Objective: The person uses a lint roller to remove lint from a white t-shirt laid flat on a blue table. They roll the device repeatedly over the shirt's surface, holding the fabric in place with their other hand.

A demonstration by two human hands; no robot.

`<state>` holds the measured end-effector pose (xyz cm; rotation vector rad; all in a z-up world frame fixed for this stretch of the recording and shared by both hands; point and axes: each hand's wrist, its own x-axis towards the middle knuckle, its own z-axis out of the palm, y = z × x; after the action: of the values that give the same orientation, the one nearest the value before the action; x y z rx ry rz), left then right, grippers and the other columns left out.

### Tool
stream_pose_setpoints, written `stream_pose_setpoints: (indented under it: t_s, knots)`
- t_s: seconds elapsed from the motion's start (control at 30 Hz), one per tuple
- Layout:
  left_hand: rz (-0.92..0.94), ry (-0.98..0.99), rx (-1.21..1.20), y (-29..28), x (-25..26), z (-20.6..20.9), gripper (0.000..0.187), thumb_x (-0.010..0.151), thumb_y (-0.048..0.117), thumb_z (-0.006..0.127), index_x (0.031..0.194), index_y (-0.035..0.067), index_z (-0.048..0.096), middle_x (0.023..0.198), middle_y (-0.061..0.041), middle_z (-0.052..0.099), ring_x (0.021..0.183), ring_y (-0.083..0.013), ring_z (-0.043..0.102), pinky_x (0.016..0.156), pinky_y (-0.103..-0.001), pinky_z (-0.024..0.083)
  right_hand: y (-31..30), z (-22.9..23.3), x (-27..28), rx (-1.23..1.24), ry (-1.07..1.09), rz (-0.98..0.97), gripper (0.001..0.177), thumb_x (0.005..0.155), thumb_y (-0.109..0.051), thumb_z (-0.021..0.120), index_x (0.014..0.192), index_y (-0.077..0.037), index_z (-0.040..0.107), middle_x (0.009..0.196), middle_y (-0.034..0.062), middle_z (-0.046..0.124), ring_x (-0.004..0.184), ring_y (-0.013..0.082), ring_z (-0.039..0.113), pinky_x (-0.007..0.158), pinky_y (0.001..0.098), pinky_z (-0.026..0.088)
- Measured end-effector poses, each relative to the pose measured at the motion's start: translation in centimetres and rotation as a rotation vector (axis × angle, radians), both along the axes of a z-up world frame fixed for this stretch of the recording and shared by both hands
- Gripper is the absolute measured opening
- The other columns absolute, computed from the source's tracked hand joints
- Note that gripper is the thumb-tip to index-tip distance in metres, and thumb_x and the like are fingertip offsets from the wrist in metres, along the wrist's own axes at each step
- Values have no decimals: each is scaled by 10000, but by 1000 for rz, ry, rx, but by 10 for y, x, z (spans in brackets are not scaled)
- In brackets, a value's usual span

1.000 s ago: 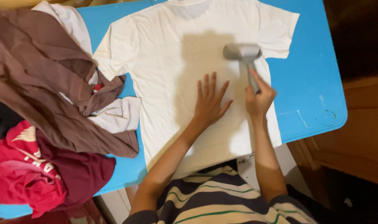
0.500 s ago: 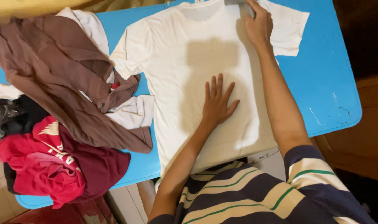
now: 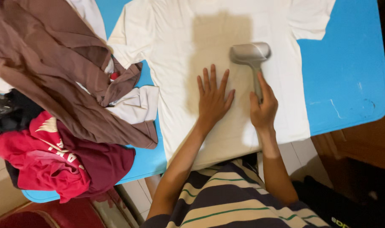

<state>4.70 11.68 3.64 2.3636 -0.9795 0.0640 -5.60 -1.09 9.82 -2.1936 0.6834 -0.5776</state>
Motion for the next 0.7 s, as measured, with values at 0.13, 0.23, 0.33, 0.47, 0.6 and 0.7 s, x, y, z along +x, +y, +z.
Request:
stream_pose_setpoints:
  t_s: [0.13,0.23,0.33,0.47,0.6,0.7]
  knots:
    - [2,-12,10,-2,1,2,647,1021,438,571,1560,107,437,1665,-290,231,1558,-503,180,1261,-658,121,-16,-8,33,-110,132,-1,597,940,-69,606,1530,-129,533,1241,217,707,1053,382,704,917,441,544]
    - [2,-21,35,1,-1,2,625,1010,437,567,1525,92,481,1651,-301,238,1545,-508,185,1249,-658,123,-54,-26,97,-288,28,77,634,925,-63,605,1548,-116,501,1293,216,703,1104,416,681,945,491,525]
    - [9,-53,15,1,-1,1,621,1012,433,564,1521,82,500,1655,-299,235,1545,-509,190,1254,-652,128,-96,-35,168,-295,27,80,611,942,-84,566,1547,-155,512,1336,197,700,1141,400,685,999,480,519]
    - [19,-37,-25,0,-1,-4,616,989,425,579,1503,94,506,1649,-288,241,1535,-510,212,1245,-654,144,-129,-28,226,-217,64,83,574,966,-139,547,1538,-172,516,1294,184,714,1132,410,680,997,471,510]
    - [7,79,-236,8,5,-9,598,1011,385,589,1537,118,492,1685,-265,233,1547,-494,220,1261,-638,176,-118,-14,220,-121,-58,101,587,972,-145,534,1556,-147,476,1404,185,662,1224,366,684,1044,421,519]
    - [78,11,-96,23,18,-6,611,992,346,598,1549,116,491,1685,-210,269,1557,-455,231,1239,-636,174,-68,-16,158,-95,-141,107,599,963,-114,551,1556,-125,467,1454,192,616,1261,357,644,1048,400,501]
